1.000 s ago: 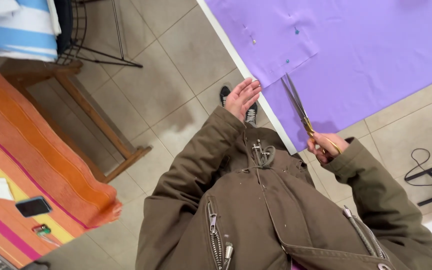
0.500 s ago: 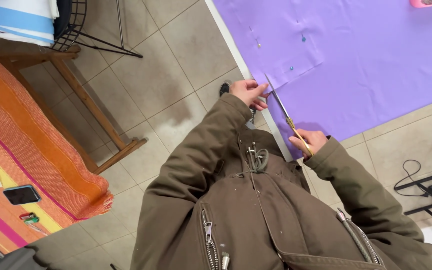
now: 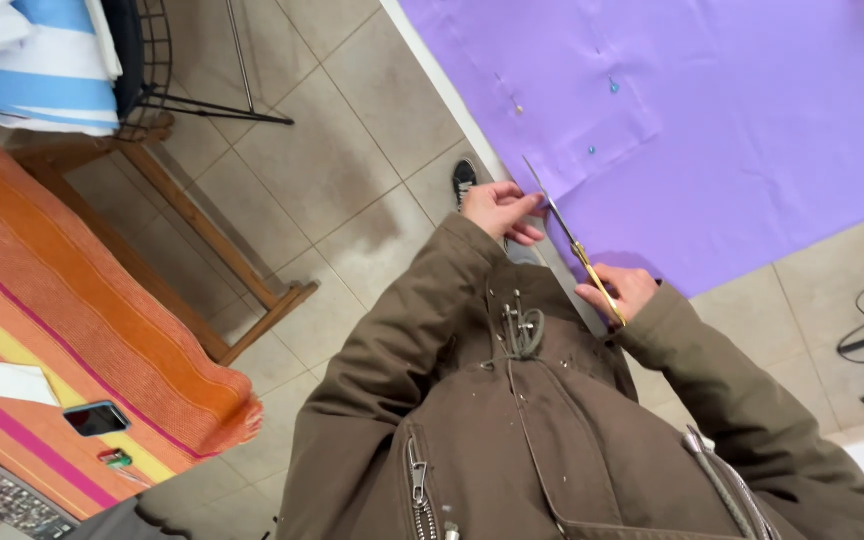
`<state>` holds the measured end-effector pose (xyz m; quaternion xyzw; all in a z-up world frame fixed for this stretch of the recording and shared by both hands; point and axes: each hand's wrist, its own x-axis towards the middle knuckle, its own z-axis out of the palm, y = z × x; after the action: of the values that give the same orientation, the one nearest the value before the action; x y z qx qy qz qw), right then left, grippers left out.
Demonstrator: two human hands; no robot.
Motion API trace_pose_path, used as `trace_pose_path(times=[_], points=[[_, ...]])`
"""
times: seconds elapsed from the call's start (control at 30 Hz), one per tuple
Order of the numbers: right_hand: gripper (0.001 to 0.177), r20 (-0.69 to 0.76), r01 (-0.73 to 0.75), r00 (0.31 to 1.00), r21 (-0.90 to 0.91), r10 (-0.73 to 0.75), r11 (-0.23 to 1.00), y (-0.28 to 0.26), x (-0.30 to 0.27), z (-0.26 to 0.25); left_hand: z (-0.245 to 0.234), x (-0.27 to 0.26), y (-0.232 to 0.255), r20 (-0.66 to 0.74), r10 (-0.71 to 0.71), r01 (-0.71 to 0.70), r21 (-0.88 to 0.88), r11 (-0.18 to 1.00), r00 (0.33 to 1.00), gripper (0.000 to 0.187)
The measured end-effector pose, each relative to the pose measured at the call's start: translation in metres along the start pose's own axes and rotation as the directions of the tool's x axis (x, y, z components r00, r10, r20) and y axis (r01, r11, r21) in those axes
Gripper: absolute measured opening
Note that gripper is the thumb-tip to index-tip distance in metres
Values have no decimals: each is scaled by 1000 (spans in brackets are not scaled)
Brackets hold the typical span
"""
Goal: The person retrieves a pair of gold-handled scissors and cuts a large piece of purple fabric laid out on a white table. The fabric is pinned in several places, and the person carefully follows the pinned lines to cut out a specific shape.
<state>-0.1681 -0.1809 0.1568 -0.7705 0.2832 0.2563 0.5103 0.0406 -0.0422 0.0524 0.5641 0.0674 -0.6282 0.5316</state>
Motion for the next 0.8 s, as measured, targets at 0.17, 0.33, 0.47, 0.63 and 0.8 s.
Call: trace_pose_path(times=[0.17, 0.33, 0.47, 0.63, 0.8], points=[[39, 21, -74, 997, 13, 74, 997, -12, 0, -6, 3, -8, 5, 17, -14, 13, 26, 1000, 1000, 29], [38, -18, 22, 1000, 67, -21, 998, 5, 6, 3, 1, -7, 3, 41, -40, 39, 30, 999, 998, 30], [38, 72, -124, 990, 65, 120, 990, -1, 7, -2, -2, -5, 3, 54, -31, 31, 8, 999, 998, 30], [38, 41, -90, 995, 60, 87, 994, 7, 7, 4, -2, -6, 4, 58, -48, 47, 19, 999, 997, 30], [38, 78, -151, 987, 134, 142, 979, 11, 6, 7, -2, -5, 5, 55, -40, 39, 26, 999, 998, 30]])
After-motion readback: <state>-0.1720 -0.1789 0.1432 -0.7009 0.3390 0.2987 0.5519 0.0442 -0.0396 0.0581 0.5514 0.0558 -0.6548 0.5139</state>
